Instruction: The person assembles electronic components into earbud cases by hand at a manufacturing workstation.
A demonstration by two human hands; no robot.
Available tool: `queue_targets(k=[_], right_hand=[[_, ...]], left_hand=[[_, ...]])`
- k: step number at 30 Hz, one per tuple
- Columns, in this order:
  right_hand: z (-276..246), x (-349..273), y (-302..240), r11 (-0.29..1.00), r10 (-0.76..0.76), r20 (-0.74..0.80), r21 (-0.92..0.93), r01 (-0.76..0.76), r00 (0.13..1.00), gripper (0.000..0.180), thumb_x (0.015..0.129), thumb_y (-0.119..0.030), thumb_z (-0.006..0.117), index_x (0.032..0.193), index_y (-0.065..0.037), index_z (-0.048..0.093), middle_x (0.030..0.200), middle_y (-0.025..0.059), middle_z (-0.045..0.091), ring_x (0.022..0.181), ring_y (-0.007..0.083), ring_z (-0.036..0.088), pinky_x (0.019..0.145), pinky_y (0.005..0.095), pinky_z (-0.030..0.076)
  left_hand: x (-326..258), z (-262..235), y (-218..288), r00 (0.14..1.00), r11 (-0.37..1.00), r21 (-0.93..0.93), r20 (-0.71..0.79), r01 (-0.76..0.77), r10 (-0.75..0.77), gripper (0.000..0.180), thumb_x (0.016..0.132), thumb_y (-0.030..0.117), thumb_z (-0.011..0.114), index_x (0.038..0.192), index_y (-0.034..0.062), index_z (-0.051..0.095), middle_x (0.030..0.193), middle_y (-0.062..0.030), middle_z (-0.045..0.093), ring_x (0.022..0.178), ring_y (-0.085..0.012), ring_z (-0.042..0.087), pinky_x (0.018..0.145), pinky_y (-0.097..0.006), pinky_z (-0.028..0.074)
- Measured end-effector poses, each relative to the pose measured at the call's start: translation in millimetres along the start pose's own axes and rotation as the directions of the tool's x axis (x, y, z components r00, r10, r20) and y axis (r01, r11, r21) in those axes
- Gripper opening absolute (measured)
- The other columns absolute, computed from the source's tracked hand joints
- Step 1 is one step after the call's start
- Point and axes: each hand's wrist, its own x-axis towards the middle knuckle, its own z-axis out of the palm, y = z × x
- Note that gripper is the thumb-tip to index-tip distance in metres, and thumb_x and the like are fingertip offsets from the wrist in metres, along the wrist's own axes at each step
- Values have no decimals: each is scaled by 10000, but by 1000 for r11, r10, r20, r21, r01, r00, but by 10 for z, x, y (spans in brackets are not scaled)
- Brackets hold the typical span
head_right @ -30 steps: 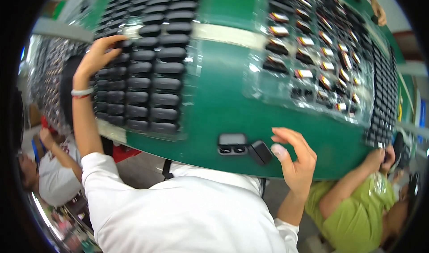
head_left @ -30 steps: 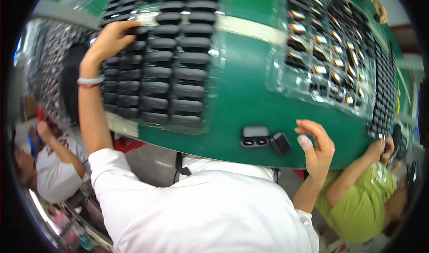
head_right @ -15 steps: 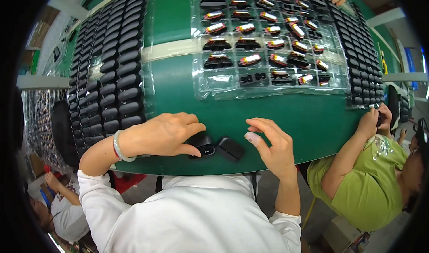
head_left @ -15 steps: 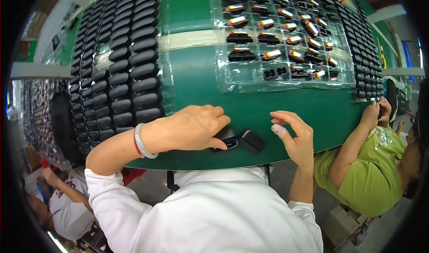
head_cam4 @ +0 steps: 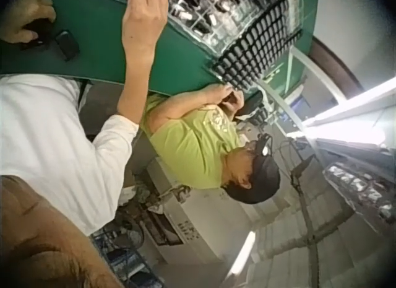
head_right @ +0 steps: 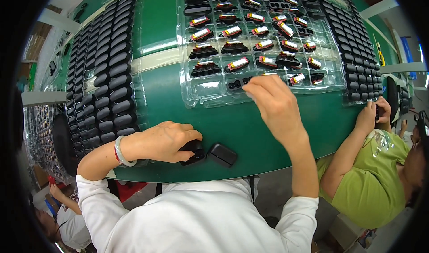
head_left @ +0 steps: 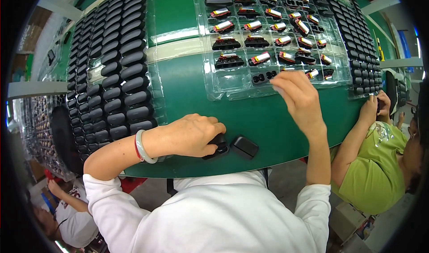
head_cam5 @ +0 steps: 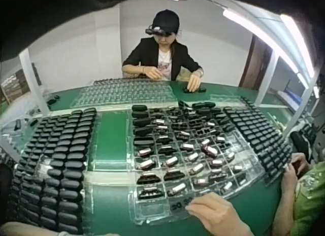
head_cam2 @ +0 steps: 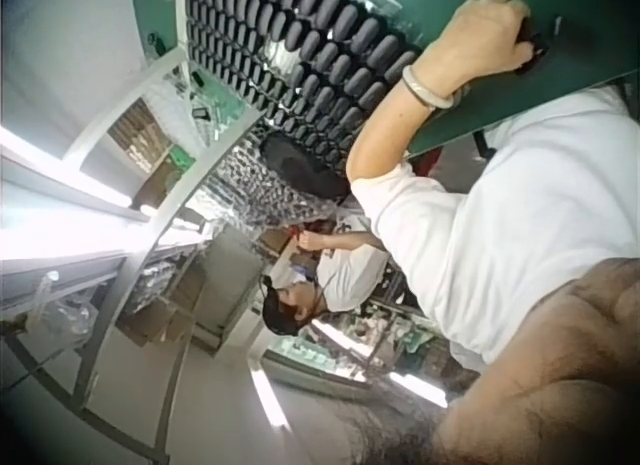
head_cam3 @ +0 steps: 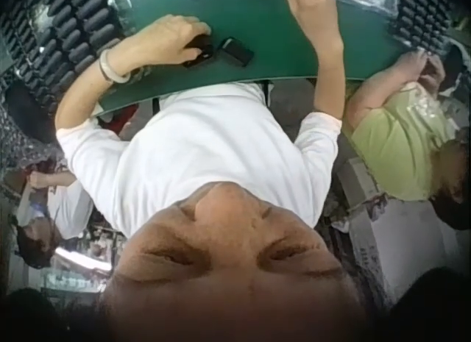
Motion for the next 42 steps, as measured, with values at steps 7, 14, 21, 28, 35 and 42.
queue_targets(k=[7, 14, 21, 28, 35, 42], right_hand=[[75, 224, 161, 949, -161, 305, -215, 232, 939, 202, 714, 19, 612, 912, -21, 612, 882, 80, 591, 818, 255, 572, 711, 352, 476], [188, 132, 211, 984, -90, 226, -127, 121, 970, 189, 795, 5, 579, 983, -7, 604, 887, 97, 580, 794, 247, 579, 661, 339, 479], [-158, 24, -53, 470, 582, 348, 594, -653, 735, 194, 928, -115, 523, 1060, 11, 586, 646, 9, 533, 499, 42, 469, 450, 195, 379], [-264, -164, -269, -111, 439, 637, 738, -665, 634, 248, 956, -156, 485, 1121, 25, 523, 778, 40, 562, 566, 75, 541, 508, 253, 534], [-30, -485, -270, -464, 229, 624, 745, -480, 747, 211, 943, -117, 495, 1081, 33, 551, 944, 81, 553, 796, 154, 610, 734, 324, 574], [340, -736, -415, 939, 261, -147, 269, -215, 954, 253, 740, 10, 686, 988, -28, 647, 984, 111, 557, 848, 221, 596, 703, 288, 502]], left_hand=[[-32, 82, -96, 996, 998, -55, -84, -37, 32, 370, 747, 162, 674, 1068, -5, 600, 932, -147, 614, 784, -303, 621, 717, -374, 504], [-32, 53, -134, 994, 994, -53, -41, -100, 98, 378, 736, 162, 684, 1080, 23, 609, 883, -133, 580, 759, -302, 604, 690, -383, 501], [-39, 93, -94, 991, 994, -29, -85, -105, 103, 331, 748, 119, 615, 1061, 11, 609, 864, -147, 566, 738, -316, 595, 679, -392, 501], [-86, 122, -47, 985, 997, -12, -158, -77, 74, 334, 731, 109, 622, 1043, -5, 598, 881, -151, 572, 751, -319, 603, 670, -388, 507], [-160, 84, -127, 977, 948, -314, -184, 47, -110, 346, 715, 53, 596, 1053, -20, 604, 856, -120, 541, 723, -211, 591, 623, -284, 567], [-351, 68, -155, 958, 776, -624, -160, 89, -238, 287, 753, 53, 609, 1030, -18, 628, 883, -70, 513, 731, -131, 560, 667, -241, 529]])
